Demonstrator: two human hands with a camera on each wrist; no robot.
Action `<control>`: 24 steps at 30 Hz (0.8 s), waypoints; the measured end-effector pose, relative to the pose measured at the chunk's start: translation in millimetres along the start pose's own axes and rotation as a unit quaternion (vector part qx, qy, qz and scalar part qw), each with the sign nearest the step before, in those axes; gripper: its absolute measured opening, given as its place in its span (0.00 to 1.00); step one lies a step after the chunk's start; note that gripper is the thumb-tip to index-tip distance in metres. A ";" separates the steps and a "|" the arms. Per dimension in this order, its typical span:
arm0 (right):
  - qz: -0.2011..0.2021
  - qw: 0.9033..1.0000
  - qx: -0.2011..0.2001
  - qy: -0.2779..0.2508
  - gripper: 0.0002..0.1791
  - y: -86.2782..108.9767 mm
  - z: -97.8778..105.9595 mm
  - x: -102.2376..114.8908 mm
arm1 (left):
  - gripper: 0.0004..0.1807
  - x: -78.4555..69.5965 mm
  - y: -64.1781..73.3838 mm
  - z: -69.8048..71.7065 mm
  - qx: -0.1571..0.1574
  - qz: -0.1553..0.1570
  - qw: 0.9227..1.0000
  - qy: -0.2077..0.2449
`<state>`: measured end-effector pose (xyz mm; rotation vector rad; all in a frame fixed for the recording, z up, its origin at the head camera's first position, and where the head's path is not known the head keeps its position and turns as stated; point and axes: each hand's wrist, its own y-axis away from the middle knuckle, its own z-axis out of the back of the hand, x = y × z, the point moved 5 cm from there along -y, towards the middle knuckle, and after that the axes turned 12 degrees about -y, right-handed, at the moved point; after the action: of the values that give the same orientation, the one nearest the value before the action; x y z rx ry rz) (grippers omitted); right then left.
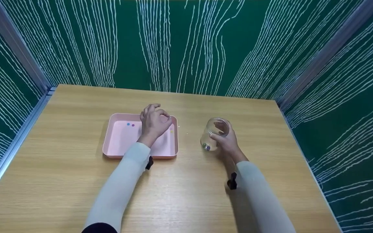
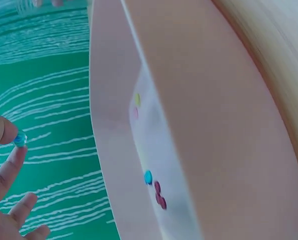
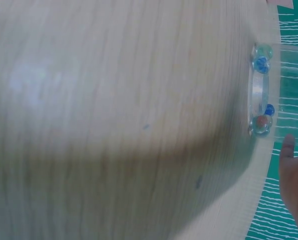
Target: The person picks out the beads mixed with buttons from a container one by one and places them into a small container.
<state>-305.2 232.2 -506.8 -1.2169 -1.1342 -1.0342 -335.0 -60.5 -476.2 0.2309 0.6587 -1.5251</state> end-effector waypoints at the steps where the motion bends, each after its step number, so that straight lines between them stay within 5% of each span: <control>1: 0.001 1.000 -0.001 0.000 0.40 0.2 0.1 0.0 | 0.10 -2.5 0.8 -0.5 0.000 -0.003 1.000 0.002; 14: 0.007 1.000 0.005 -0.029 0.40 -0.5 -0.2 -1.1 | 0.09 -32.8 15.9 -15.0 -0.003 -0.030 0.999 0.028; 24: 0.002 1.000 0.000 -0.017 0.39 -0.2 -1.0 1.6 | 0.09 -71.0 32.0 -30.4 0.000 -0.054 0.996 0.071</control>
<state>-305.1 231.2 -505.1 -1.2404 -1.1570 -1.0131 -305.8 17.6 -471.5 0.3109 0.7951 -1.6225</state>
